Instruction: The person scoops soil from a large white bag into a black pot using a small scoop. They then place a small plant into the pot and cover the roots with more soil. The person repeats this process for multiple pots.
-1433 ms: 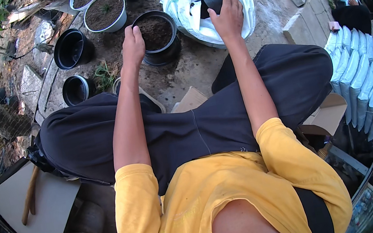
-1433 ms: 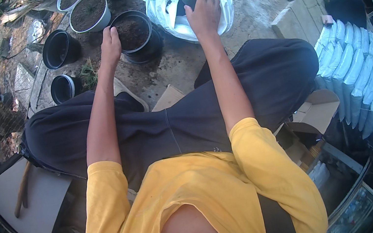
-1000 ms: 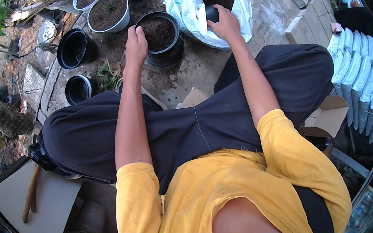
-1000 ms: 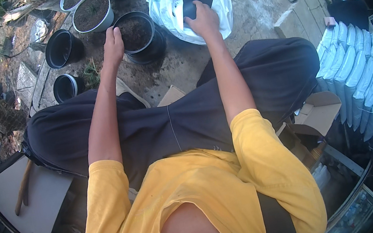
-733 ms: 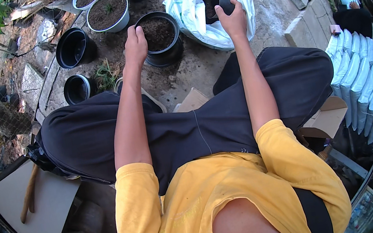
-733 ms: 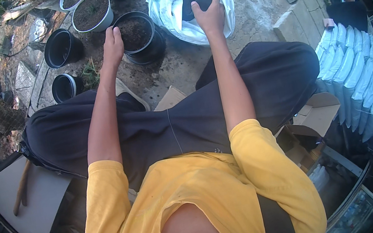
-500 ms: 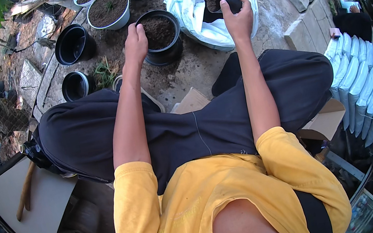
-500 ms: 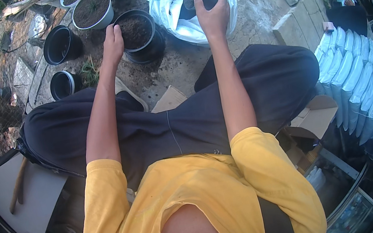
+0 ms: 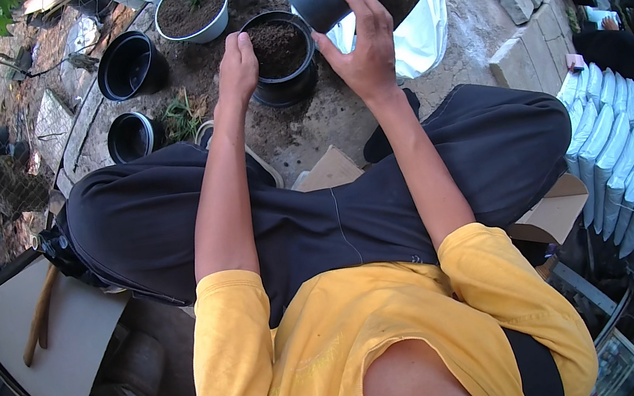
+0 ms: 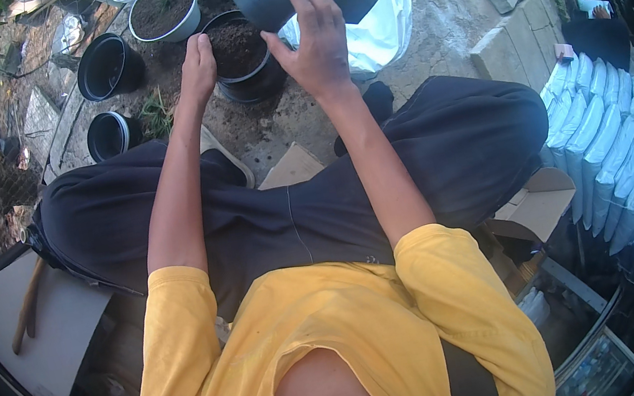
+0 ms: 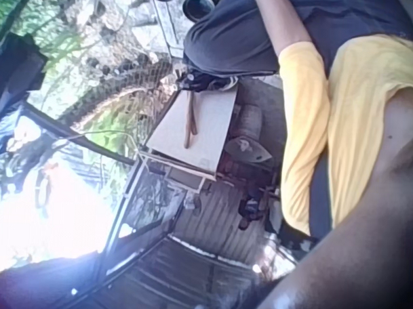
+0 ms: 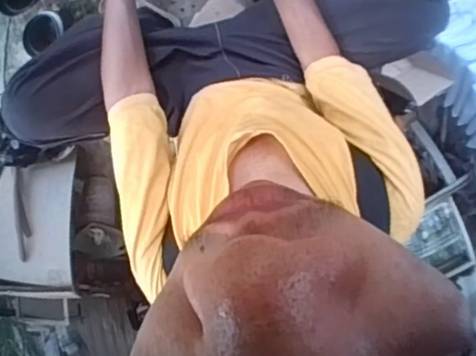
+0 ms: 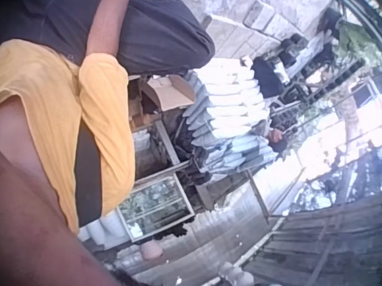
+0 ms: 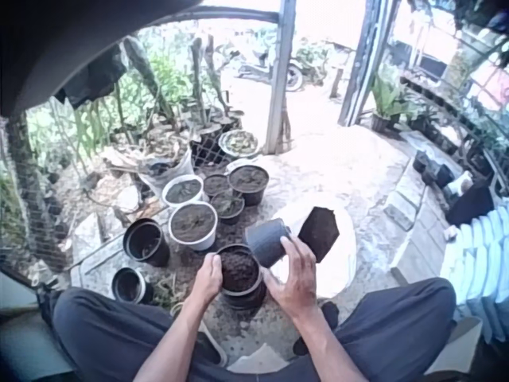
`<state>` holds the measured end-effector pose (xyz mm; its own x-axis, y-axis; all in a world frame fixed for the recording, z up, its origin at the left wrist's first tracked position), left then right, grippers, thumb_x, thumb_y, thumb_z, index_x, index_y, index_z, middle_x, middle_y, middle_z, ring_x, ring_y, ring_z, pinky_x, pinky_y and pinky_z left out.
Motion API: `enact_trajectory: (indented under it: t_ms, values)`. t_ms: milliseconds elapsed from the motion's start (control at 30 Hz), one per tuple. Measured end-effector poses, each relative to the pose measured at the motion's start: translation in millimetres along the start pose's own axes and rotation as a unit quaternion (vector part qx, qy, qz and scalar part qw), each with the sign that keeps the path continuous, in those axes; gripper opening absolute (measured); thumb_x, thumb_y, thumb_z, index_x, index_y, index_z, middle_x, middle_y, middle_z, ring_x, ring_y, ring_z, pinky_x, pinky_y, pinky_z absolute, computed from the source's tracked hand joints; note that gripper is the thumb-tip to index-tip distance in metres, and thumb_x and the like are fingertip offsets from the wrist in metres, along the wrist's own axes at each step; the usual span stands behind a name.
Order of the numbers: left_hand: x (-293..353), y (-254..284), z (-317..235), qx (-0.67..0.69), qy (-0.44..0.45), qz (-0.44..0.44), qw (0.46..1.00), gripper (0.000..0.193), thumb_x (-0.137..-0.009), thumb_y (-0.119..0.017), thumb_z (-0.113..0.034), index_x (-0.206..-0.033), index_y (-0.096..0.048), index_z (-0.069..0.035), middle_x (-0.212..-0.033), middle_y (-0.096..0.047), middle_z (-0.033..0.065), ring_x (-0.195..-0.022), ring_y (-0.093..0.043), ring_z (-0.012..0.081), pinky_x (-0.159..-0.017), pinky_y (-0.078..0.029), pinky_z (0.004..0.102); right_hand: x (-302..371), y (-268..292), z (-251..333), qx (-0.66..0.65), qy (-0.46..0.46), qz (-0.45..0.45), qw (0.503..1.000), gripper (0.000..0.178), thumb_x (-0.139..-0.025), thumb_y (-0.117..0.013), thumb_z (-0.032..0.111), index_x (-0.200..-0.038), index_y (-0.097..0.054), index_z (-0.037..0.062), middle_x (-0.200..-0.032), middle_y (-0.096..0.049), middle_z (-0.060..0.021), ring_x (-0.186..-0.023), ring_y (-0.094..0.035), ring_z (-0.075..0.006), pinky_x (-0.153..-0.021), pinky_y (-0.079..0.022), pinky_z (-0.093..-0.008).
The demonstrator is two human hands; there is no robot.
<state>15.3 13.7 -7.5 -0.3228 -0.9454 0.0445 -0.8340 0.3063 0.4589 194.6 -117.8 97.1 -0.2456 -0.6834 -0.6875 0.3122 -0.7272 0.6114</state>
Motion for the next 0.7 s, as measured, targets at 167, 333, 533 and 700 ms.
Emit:
enact_trajectory:
  t_ms: [167, 333, 533, 700]
  values:
    - [0.3, 0.1, -0.7, 0.002, -0.006, 0.002, 1.000, 0.041, -0.107, -0.036, -0.036, -0.122, -0.053, -0.002, -0.112, -0.064, 0.0300, -0.110, -0.059, 0.0484, -0.092, -0.046, 0.0496, -5.5, 5.1, -63.4, 0.117, -0.096, 0.007, 0.989, 0.073, -0.079, -0.081, 0.024, -0.140, -0.045, 0.0053, -0.139, -0.048, -0.0216, -0.130, -0.045, -0.0385, -0.108, -0.038, -0.0476]
    - [-0.5, -2.2, 4.1, 0.002, -0.019, -0.003, 1.000, 0.041, -0.107, -0.037, -0.036, -0.122, -0.053, -0.002, -0.112, -0.063, 0.0305, -0.110, -0.059, 0.0485, -0.093, -0.046, 0.0496, 36.7, -16.3, -125.6, 0.176, -0.220, 0.166, 0.945, 0.071, -0.079, -0.080, 0.023, -0.140, -0.048, 0.0094, -0.144, -0.048, -0.0170, -0.132, -0.046, -0.0374, -0.109, -0.039, -0.0475]
    - [-0.4, 0.4, -0.6, 0.001, 0.007, 0.002, 1.000, 0.041, -0.107, -0.038, -0.037, -0.122, -0.053, -0.002, -0.112, -0.063, 0.0307, -0.111, -0.059, 0.0484, -0.093, -0.046, 0.0496, 54.3, -36.6, -137.8, 0.152, -0.223, 0.262, 0.927, 0.073, -0.076, -0.080, 0.032, -0.139, -0.051, 0.0110, -0.135, -0.057, -0.0151, -0.124, -0.056, -0.0336, -0.105, -0.043, -0.0457]
    - [-2.3, -0.7, 3.2, 0.002, -0.007, -0.001, 1.000, 0.040, -0.107, -0.038, -0.037, -0.121, -0.054, -0.003, -0.112, -0.064, 0.0303, -0.110, -0.059, 0.0483, -0.093, -0.046, 0.0494, 41.9, -24.7, -143.4, 0.088, -0.366, 0.235, 0.896, 0.072, -0.078, -0.077, 0.039, -0.138, -0.050, 0.0077, -0.134, -0.056, -0.0203, -0.124, -0.055, -0.0376, -0.103, -0.045, -0.0459]
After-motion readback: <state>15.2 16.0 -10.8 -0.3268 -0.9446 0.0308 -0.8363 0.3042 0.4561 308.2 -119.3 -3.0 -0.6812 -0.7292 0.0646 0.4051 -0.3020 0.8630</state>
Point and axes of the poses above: each hand's wrist, its own x-axis away from the middle knuckle, its own y-axis out of the back of the hand, z = x × y, the point moved 3 cm from there along -x, towards the middle knuckle
